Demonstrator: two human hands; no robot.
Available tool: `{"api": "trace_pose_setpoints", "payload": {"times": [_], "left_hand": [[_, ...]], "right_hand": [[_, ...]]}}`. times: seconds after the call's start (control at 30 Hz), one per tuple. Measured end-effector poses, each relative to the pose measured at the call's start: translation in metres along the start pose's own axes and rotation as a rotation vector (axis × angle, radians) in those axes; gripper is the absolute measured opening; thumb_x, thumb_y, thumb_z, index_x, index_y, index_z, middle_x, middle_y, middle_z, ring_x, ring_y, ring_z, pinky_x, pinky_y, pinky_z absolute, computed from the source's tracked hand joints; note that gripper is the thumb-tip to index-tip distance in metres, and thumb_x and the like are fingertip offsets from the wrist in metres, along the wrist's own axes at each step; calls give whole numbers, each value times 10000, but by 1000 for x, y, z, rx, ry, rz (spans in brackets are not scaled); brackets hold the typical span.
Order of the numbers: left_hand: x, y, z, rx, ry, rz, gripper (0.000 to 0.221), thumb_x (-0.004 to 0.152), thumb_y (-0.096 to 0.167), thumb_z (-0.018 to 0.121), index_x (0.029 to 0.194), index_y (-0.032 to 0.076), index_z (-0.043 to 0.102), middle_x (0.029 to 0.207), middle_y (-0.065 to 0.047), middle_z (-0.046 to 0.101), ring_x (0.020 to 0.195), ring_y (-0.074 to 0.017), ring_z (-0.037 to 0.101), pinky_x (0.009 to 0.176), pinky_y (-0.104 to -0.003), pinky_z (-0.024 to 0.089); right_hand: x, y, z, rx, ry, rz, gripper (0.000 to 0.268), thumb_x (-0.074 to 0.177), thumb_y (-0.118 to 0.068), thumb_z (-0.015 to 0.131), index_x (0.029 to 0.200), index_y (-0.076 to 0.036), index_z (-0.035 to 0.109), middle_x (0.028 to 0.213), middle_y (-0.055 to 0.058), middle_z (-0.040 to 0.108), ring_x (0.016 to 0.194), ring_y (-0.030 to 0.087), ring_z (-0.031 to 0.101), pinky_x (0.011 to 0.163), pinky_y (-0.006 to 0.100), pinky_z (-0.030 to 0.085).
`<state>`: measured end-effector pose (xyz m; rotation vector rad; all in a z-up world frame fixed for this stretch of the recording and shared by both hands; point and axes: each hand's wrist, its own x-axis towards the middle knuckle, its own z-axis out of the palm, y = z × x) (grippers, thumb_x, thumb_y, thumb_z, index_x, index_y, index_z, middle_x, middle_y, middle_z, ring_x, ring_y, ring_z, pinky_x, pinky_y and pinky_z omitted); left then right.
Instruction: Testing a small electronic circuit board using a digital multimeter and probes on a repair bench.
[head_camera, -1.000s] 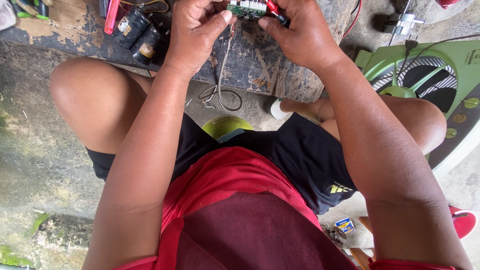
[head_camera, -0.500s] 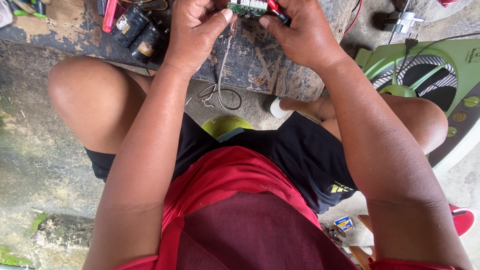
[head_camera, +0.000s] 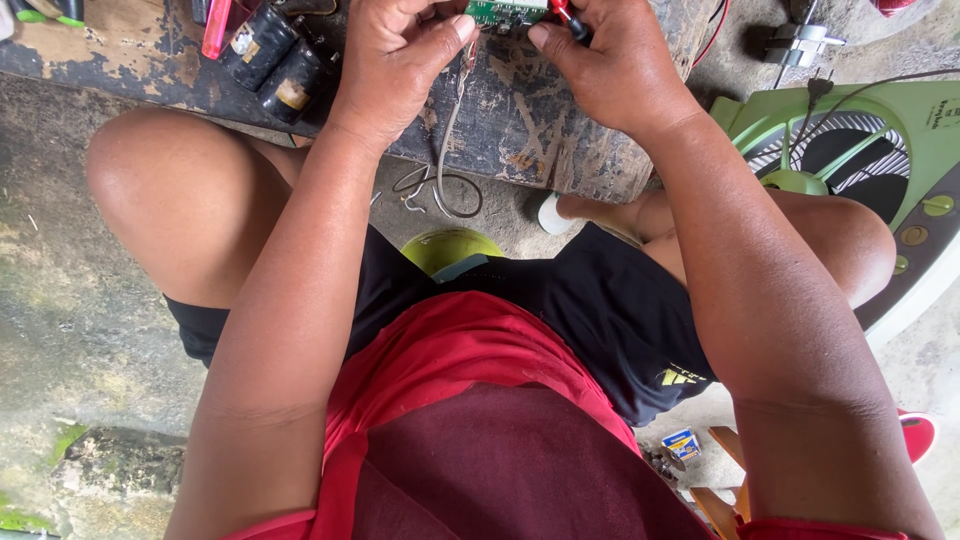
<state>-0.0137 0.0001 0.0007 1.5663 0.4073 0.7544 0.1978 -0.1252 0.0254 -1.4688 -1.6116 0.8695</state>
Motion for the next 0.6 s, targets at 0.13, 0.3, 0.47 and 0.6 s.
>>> {"api": "trace_pose_setpoints", "payload": {"times": [0.13,0.3,0.47,0.6], "left_hand": [[-2,-2,5,-22,5,-11,73,1047,-49,618,1024,17,641,914,-64,654,812,-132,608,718,-291,533],[-3,-7,13,228,122,70,67,996,-21,632,937,6,649,860,-76,689,780,-149,670,690,-287,572],[-4,-11,17,374,188,162,77,928,-41,616,929,34,634,837,-73,652,726,-171,654,666,-297,550],[-7,-14,20,380,206,170,106,924,-49,585,876,43,607,804,-45,582,715,-122,541,650,-286,504]], "right_hand": [[-7,2,1,44,-39,-15,424,1227,-30,526,1581,-147,321,1628,144,365,1559,454,301,1353,653,367],[-13,-5,9,-48,146,36,119,1154,-22,612,1257,-4,554,1093,143,627,989,333,621,802,499,483],[-33,2,11,-197,183,91,167,1149,-25,630,1111,-29,467,804,69,362,696,243,334,642,449,274],[-42,-3,11,-289,209,-20,187,1167,-5,670,1350,-2,633,904,121,648,744,276,592,677,414,416]]}}
